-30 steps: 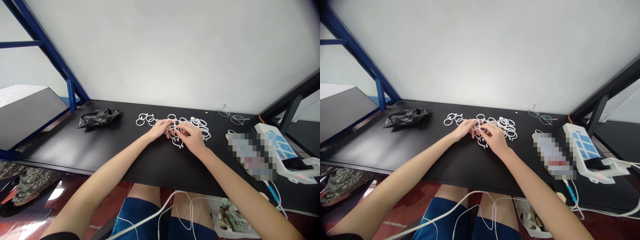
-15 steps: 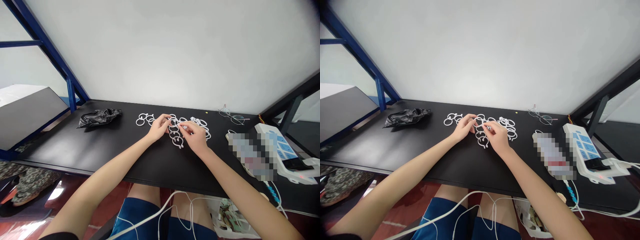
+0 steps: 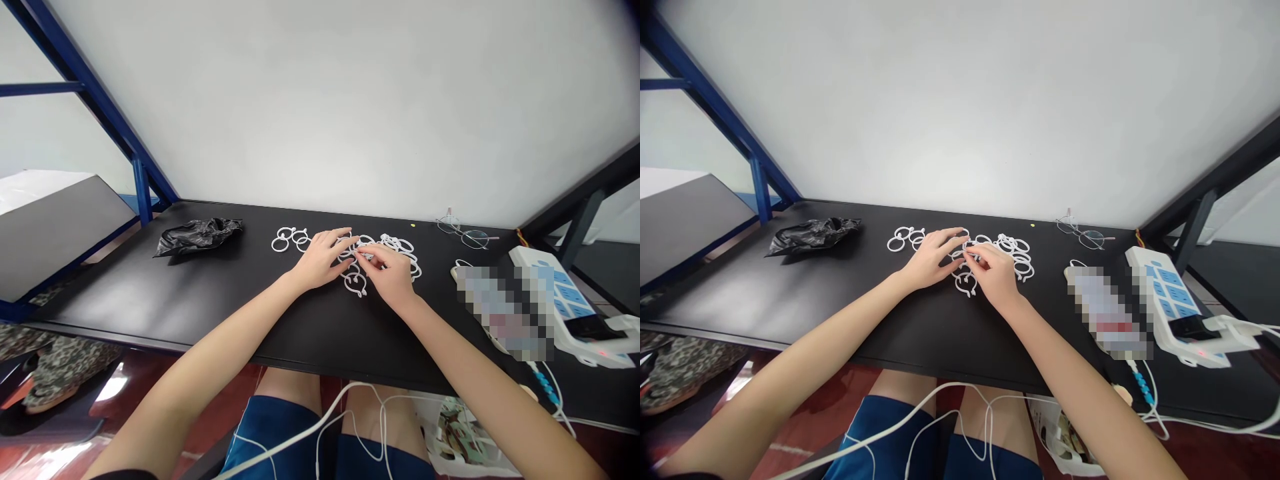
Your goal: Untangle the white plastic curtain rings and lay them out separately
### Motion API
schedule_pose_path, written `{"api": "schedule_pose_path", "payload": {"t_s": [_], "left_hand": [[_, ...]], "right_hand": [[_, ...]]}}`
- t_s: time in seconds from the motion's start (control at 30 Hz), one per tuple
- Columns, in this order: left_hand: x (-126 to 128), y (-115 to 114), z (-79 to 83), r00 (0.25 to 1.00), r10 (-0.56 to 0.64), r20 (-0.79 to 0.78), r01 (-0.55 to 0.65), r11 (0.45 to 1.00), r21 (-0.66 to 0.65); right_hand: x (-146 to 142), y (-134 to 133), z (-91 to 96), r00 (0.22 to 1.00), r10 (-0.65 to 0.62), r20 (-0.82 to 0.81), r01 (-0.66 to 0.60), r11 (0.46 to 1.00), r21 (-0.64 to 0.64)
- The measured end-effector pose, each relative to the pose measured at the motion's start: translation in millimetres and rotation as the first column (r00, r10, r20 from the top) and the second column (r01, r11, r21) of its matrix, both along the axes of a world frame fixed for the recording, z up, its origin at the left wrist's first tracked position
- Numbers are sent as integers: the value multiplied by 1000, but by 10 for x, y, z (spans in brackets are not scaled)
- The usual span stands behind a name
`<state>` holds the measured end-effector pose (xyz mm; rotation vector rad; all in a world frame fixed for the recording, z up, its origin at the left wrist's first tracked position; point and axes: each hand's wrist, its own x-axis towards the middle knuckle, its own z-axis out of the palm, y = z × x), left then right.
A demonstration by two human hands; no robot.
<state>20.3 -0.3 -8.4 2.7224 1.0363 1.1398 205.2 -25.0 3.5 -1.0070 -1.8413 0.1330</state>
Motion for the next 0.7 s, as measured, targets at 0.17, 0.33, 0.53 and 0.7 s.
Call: {"api": "schedule_pose_path", "payload": {"t_s": [0.17, 0.33, 0.53, 0.7], "left_hand": [[-10, 33, -14, 1000, -11, 3, 11, 1000, -11], [-4, 34, -10, 1000, 12, 16, -11, 1000, -19], [5, -6, 29, 999, 11, 31, -8, 997, -81], [0, -1, 26, 999, 17, 29, -15, 997, -75]], "right_hand": [[-4, -7, 13, 1000, 29, 9, -29, 999, -34], [-1, 0, -5, 998, 54, 25, -52, 996, -67], [3, 12, -21, 997, 76, 26, -73, 994, -84], [-2, 10, -16, 998, 60, 30, -58, 996, -74]]}}
